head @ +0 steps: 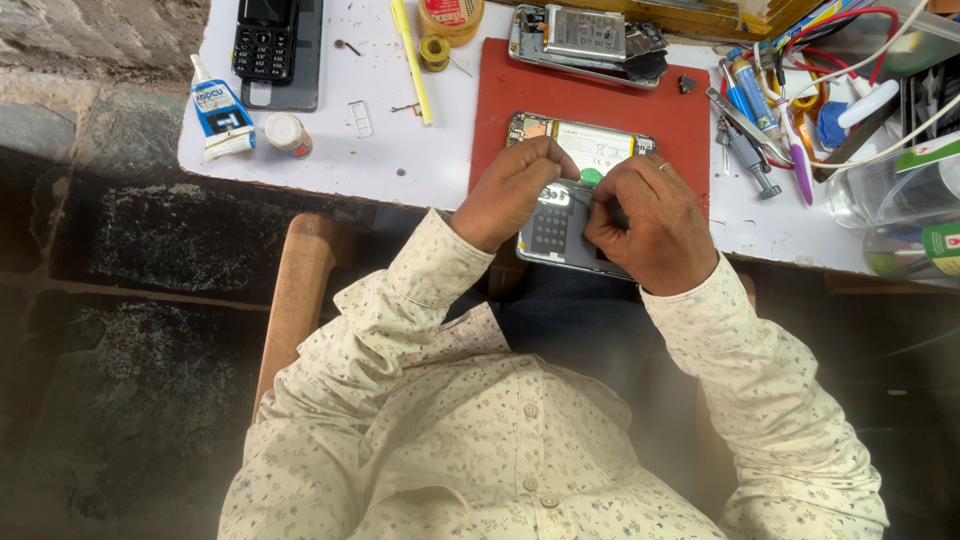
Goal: The person disassembles a smartphone, removes the back cover, and uses a small metal tool to pry and separate internal components. They then apply adhesive tape to the back cover and reattach it to the phone body. The work is performed on a cluttered workbench with tools and spare parts visible.
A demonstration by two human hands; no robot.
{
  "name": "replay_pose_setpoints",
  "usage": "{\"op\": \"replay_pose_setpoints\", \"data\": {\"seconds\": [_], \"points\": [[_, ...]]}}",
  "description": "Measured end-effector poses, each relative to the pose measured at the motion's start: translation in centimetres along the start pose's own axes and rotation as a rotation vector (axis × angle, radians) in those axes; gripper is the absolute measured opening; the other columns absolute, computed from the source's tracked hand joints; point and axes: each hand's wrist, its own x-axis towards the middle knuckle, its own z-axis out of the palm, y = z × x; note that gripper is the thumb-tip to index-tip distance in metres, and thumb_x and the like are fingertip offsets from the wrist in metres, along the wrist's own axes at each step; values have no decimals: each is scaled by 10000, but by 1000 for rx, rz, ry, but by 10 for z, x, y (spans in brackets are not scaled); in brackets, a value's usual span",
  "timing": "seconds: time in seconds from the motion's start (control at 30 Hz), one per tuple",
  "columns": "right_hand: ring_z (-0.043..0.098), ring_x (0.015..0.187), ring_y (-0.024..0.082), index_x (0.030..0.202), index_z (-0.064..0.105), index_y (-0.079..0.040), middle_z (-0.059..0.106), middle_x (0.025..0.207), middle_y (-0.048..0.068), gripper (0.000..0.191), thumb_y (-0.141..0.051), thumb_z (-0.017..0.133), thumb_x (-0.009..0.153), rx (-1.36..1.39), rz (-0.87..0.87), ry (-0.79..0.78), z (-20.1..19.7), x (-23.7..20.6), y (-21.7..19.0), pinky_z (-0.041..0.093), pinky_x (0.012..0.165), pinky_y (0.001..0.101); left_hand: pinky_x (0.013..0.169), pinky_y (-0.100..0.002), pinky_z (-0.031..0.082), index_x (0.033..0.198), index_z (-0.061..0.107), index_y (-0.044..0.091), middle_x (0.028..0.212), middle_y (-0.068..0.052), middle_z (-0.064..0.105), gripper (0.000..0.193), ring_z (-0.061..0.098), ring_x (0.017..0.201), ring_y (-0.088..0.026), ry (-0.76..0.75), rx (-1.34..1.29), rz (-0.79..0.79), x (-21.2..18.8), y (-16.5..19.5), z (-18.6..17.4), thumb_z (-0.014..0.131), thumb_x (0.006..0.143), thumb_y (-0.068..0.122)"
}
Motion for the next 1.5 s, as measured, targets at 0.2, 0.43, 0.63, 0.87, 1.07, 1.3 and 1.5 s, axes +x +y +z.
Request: {"op": "replay_pose_setpoints", "data": {"seconds": [0.2,0.43,0.63,0.87,1.07,1.3,1.5], "points": [[630,867,283,909,614,-4,636,923,97,193,45,768,803,-31,28,-13,3,0,2,540,736,371,793,-259,499,989,669,15,910,-25,639,211,550,849,-95,11,47,-6,0,1,1,488,954,120],[621,857,287,914,607,-6,630,922,98,195,37,771,817,-34,26,-24,4,0,3,532,735,379,806,-257,508,990,668,10,910,-28,651,212,569,857,-94,12,63,-4,1,1,1,498,949,130],[622,859,290,915,604,-7,628,919,99,200,26,779,826,-35,30,-24,3,2,2,530,739,384,773,-254,507,1001,669,5,903,-38,643,184,567,839,-101,17,89,-26,-1,5,2,535,935,113],[622,856,290,906,599,-12,627,912,95,205,43,777,821,-36,21,-11,4,3,1,525,729,381,812,-274,560,994,660,-6,948,-63,680,172,650,902,-126,14,199,24,-3,11,2,648,838,65],[623,855,285,909,600,-14,624,913,94,204,36,778,823,-54,16,-15,5,3,2,529,727,377,785,-268,562,1000,665,-9,948,-71,689,155,654,876,-127,24,228,21,-2,12,2,648,869,73],[623,865,293,912,606,-16,621,917,99,202,34,781,826,-85,-5,0,3,4,1,530,741,388,778,-273,567,992,669,-11,938,-73,694,148,655,861,-128,28,233,22,-3,14,4,642,868,67],[622,870,294,902,618,-17,619,913,96,193,28,787,820,-71,-6,-5,0,7,-1,531,751,390,786,-272,568,990,672,-8,936,-72,704,147,664,869,-126,38,267,48,-3,14,4,662,870,78]]}}
